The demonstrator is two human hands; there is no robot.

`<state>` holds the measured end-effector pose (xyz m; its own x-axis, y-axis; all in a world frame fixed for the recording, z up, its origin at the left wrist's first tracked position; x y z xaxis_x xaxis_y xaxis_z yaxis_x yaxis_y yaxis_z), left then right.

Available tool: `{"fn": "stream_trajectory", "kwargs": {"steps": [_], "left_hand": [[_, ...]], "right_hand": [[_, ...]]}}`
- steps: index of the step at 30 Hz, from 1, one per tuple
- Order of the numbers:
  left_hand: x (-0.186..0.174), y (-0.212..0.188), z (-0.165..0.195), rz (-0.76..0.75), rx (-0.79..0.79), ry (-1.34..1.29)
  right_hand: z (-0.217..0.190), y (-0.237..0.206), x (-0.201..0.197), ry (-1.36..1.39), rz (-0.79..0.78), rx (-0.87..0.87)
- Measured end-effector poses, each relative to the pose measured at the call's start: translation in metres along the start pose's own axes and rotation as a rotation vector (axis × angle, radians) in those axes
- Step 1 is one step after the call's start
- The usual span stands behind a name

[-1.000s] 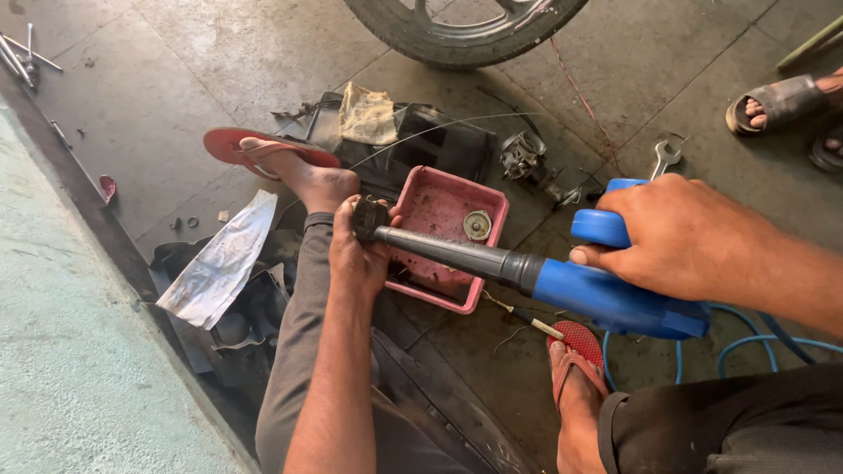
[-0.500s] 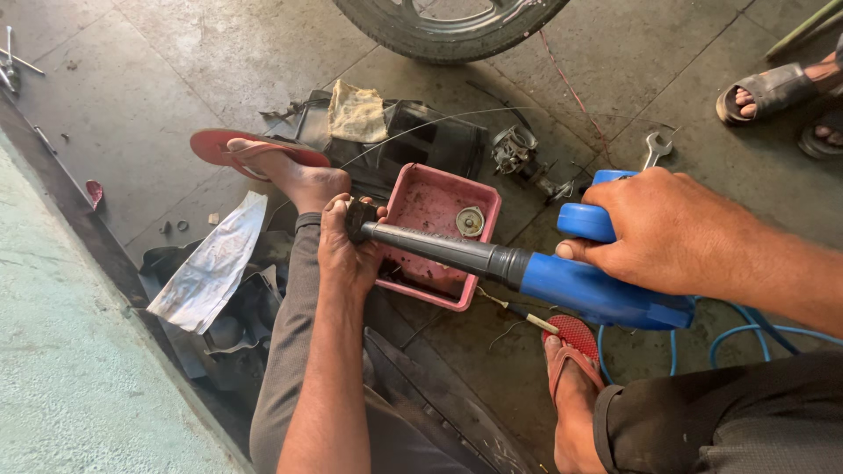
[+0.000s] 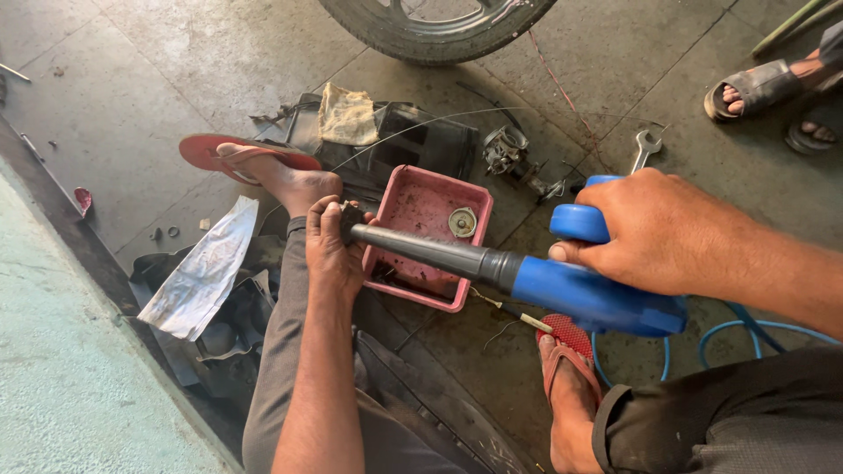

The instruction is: The person cleans a carburetor by applying liquid from a bottle, scrubbing with a brush, and blowing out debris with an air blower. The person handles the carburetor and its components, placing them in a pink tray during the process.

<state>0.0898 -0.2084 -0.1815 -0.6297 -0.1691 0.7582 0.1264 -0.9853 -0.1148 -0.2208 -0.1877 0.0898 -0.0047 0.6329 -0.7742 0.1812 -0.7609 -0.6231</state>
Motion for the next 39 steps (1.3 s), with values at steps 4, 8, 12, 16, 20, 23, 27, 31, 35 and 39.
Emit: {"fn": "stream_trajectory", "kwargs": {"steps": [4, 8, 12, 16, 20, 23, 27, 31, 35, 39], "left_hand": [[0.000, -0.002, 0.001, 0.044, 0.007, 0.020], [0.000, -0.001, -0.005, -0.033, 0.010, 0.039], [-0.003, -0.001, -0.009, -0.019, 0.015, 0.041], [-0.008, -0.002, -0.001, 0.045, -0.008, 0.029], [-0.004, -0.004, 0.001, 0.085, -0.048, -0.019], [-0.002, -0.007, -0.001, 0.115, -0.116, -0.027], [-0.001, -0.008, -0.001, 0.084, -0.155, -0.051], [0.003, -0.011, -0.006, 0.083, -0.238, -0.089], [0.020, -0.017, -0.017, -0.026, -0.195, 0.409], [0.038, -0.033, -0.045, -0.080, -0.211, 0.744]], "right_hand": [[0.002, 0.000, -0.001, -0.070, 0.013, 0.041], [0.001, 0.000, -0.005, -0.080, 0.080, -0.020], [0.003, 0.000, -0.004, -0.051, -0.008, 0.040], [0.003, -0.001, -0.001, -0.067, -0.049, 0.056], [0.001, -0.001, 0.002, 0.000, -0.025, -0.054], [0.007, 0.003, 0.008, 0.074, -0.118, -0.031], [0.024, 0.012, 0.007, 0.116, -0.163, -0.106], [0.062, 0.013, 0.010, 0.235, -0.331, 0.028], [0.088, 0.004, 0.023, 0.185, -0.364, -0.008], [0.107, -0.012, 0.037, 0.161, -0.401, 0.011]]}}
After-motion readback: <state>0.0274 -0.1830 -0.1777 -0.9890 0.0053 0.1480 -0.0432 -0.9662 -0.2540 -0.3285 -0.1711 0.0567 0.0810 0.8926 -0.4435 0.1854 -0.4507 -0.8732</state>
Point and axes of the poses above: each hand's wrist, its own y-axis towards the middle knuckle, its own x-axis out of the palm, z = x × y, the point moved 3 cm from there along y, towards the middle knuckle, and after that the axes turned 12 degrees about -z, right-handed, at the moved point
